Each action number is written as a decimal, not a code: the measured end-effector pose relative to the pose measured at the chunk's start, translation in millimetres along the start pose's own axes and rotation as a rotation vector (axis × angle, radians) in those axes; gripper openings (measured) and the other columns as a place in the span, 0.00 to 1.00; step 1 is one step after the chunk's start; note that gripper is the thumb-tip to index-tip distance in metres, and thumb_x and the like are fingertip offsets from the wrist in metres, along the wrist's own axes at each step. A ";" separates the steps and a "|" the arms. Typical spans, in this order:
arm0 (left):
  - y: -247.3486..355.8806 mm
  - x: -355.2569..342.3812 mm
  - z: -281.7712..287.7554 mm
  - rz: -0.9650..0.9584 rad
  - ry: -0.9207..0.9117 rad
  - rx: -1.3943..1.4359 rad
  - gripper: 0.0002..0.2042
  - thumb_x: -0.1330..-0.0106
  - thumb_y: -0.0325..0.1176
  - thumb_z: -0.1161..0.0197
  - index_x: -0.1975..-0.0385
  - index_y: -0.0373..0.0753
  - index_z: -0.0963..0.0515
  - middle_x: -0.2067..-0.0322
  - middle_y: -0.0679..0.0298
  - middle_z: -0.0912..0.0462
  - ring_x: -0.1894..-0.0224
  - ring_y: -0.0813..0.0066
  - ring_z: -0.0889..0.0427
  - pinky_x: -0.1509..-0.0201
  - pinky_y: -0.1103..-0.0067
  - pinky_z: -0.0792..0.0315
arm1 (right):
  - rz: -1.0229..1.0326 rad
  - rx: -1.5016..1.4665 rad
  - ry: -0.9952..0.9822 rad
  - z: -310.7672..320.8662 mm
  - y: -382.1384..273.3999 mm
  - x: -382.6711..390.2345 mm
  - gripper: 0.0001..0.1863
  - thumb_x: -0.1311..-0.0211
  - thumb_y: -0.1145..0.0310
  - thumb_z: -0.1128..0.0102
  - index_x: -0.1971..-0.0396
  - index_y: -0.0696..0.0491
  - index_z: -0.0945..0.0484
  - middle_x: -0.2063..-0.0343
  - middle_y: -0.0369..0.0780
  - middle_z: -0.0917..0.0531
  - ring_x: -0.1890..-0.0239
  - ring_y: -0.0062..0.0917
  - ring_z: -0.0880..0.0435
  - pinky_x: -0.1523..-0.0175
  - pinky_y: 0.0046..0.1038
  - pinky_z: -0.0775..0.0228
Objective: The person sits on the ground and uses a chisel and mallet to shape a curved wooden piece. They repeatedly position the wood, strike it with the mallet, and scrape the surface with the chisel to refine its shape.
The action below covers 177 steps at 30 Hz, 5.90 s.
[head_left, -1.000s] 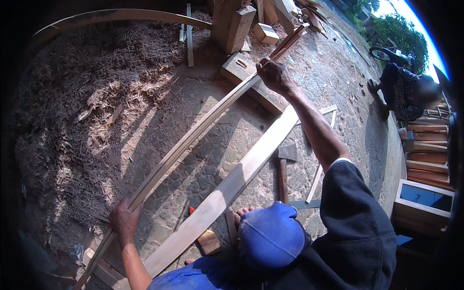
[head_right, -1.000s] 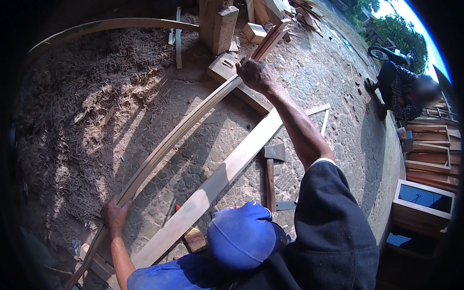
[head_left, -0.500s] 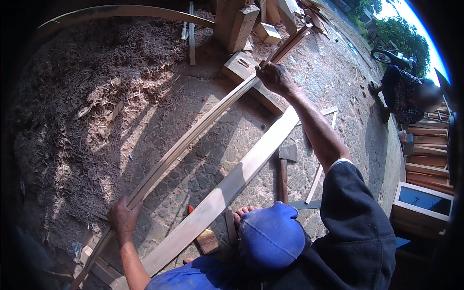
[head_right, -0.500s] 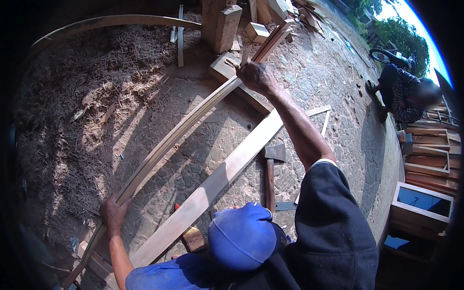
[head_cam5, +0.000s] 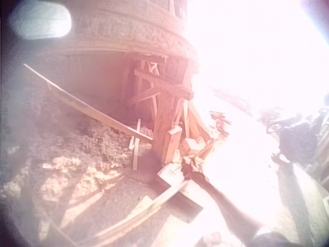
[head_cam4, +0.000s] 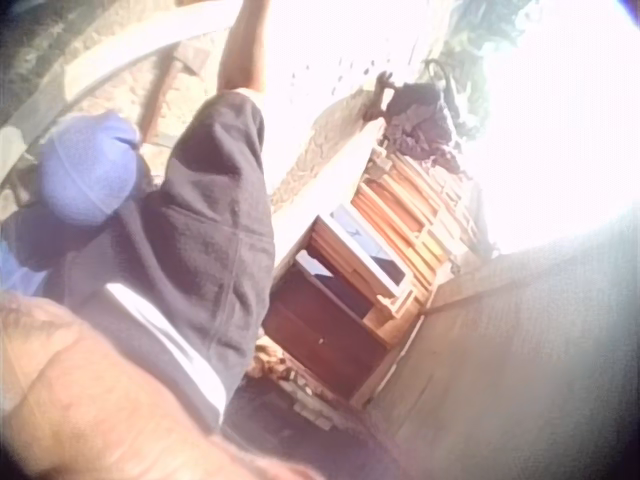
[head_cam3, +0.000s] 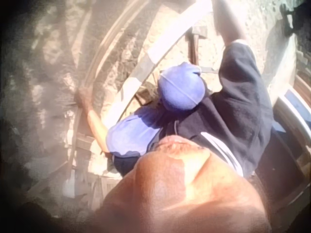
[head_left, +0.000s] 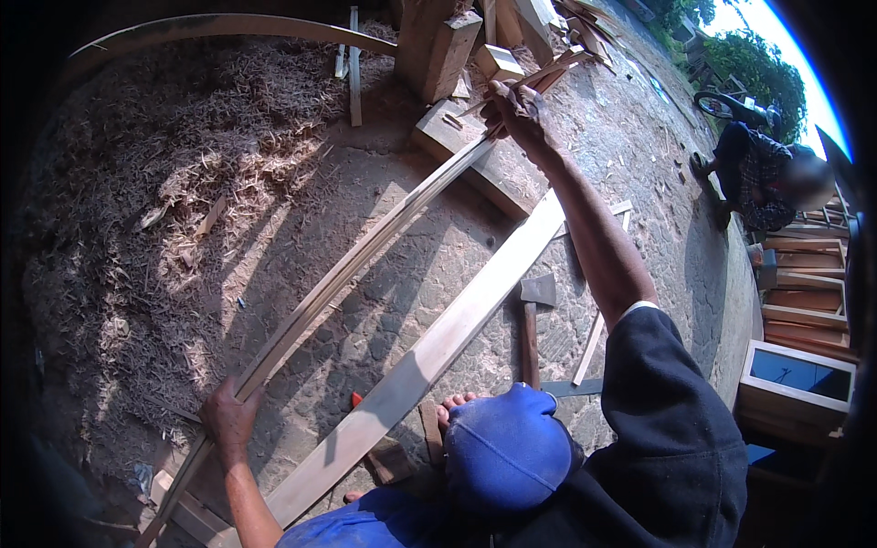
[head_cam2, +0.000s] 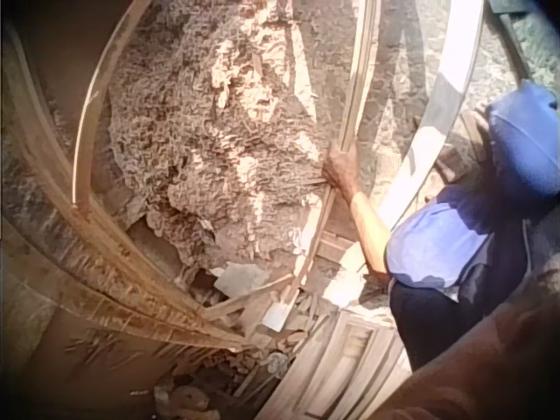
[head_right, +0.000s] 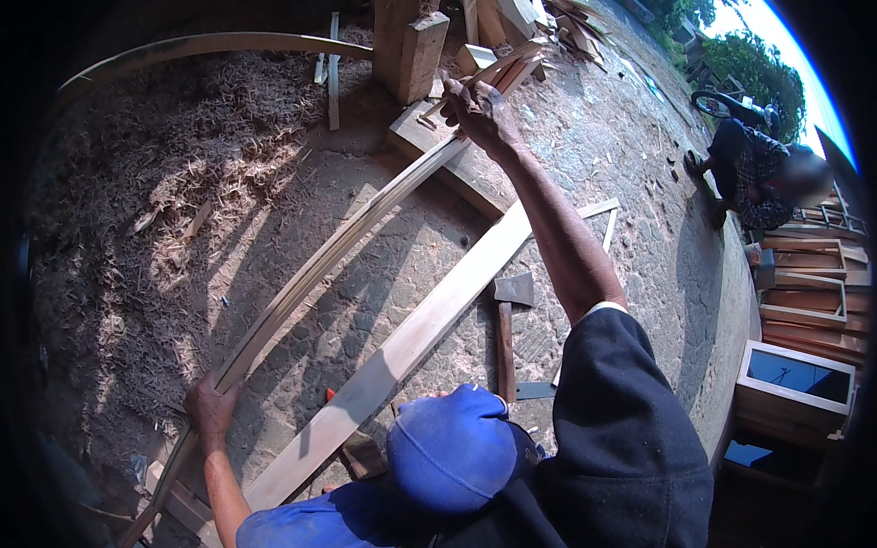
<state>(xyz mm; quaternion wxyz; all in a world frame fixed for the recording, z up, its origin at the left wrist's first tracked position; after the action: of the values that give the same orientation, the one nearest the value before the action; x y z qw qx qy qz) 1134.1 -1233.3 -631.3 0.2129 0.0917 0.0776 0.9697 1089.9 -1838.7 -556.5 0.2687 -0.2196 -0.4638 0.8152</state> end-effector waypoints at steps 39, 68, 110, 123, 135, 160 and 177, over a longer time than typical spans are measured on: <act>13.9 14.2 13.6 -0.182 0.110 -0.154 0.51 0.56 0.44 0.17 0.29 0.42 0.37 0.27 0.53 0.38 0.25 0.54 0.39 0.23 0.52 0.48 | 0.233 0.484 -0.996 -38.0 26.6 296.6 0.25 0.27 0.47 0.47 0.45 0.52 0.24 0.65 0.51 0.13 0.59 0.51 0.14 0.55 0.49 0.21; 37.7 236.5 158.1 -0.303 0.197 1.082 0.26 0.35 0.53 0.30 0.48 0.36 0.17 0.44 0.52 0.17 0.41 0.55 0.19 0.35 0.63 0.27 | 0.827 0.033 -1.298 -53.9 -213.0 264.0 0.23 0.34 0.52 0.36 0.52 0.56 0.17 0.72 0.45 0.14 0.69 0.36 0.13 0.62 0.36 0.22; 10.8 227.4 156.4 -0.135 0.205 0.814 0.19 0.24 0.46 0.51 0.62 0.36 0.20 0.62 0.54 0.15 0.57 0.53 0.15 0.49 0.58 0.21 | 0.749 0.540 -1.294 -245.5 -48.8 242.2 0.08 0.30 0.64 0.41 0.59 0.51 0.20 0.65 0.43 0.16 0.60 0.44 0.14 0.59 0.43 0.21; -10.8 264.5 101.9 0.130 0.663 1.097 0.23 0.23 0.47 0.49 0.59 0.30 0.16 0.59 0.45 0.14 0.53 0.56 0.14 0.45 0.62 0.21 | 1.110 0.453 -1.806 -143.2 5.6 355.5 0.09 0.35 0.70 0.38 0.57 0.52 0.22 0.72 0.41 0.17 0.68 0.37 0.13 0.66 0.37 0.21; -380.8 296.5 194.1 0.743 1.644 0.709 0.62 0.45 0.60 0.23 0.23 0.31 0.58 0.28 0.43 0.42 0.28 0.56 0.36 0.28 0.64 0.40 | 1.072 0.525 -1.708 -218.6 -86.5 286.5 0.19 0.34 0.72 0.38 0.44 0.54 0.23 0.67 0.44 0.14 0.67 0.37 0.12 0.66 0.36 0.18; -426.8 276.7 201.5 0.785 1.201 0.144 0.07 0.37 0.26 0.43 0.62 0.30 0.25 0.66 0.47 0.18 0.63 0.52 0.19 0.54 0.65 0.27 | 1.274 0.120 -1.052 -658.5 -347.5 559.9 0.14 0.36 0.70 0.45 0.51 0.54 0.27 0.61 0.45 0.18 0.65 0.42 0.12 0.67 0.42 0.20; -429.4 278.6 199.5 0.791 1.194 0.088 0.10 0.39 0.25 0.46 0.60 0.29 0.25 0.65 0.43 0.20 0.59 0.47 0.19 0.51 0.64 0.27 | 1.576 0.383 -1.103 -678.5 -379.2 557.7 0.15 0.36 0.70 0.46 0.51 0.55 0.22 0.63 0.47 0.14 0.63 0.40 0.11 0.62 0.44 0.17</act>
<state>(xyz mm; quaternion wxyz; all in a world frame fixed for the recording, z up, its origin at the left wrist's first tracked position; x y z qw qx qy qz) 1098.7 -706.8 -478.6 -0.2372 -0.4247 0.1807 0.8548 1167.4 -886.5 -606.9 -0.5757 -0.0075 -0.1048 0.8109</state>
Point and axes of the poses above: each hand's wrist, its own x-axis away from the middle knuckle, its own z-axis out of the back of the hand, y = z × x, the point moved 2 cm from there along -x, towards the middle knuckle
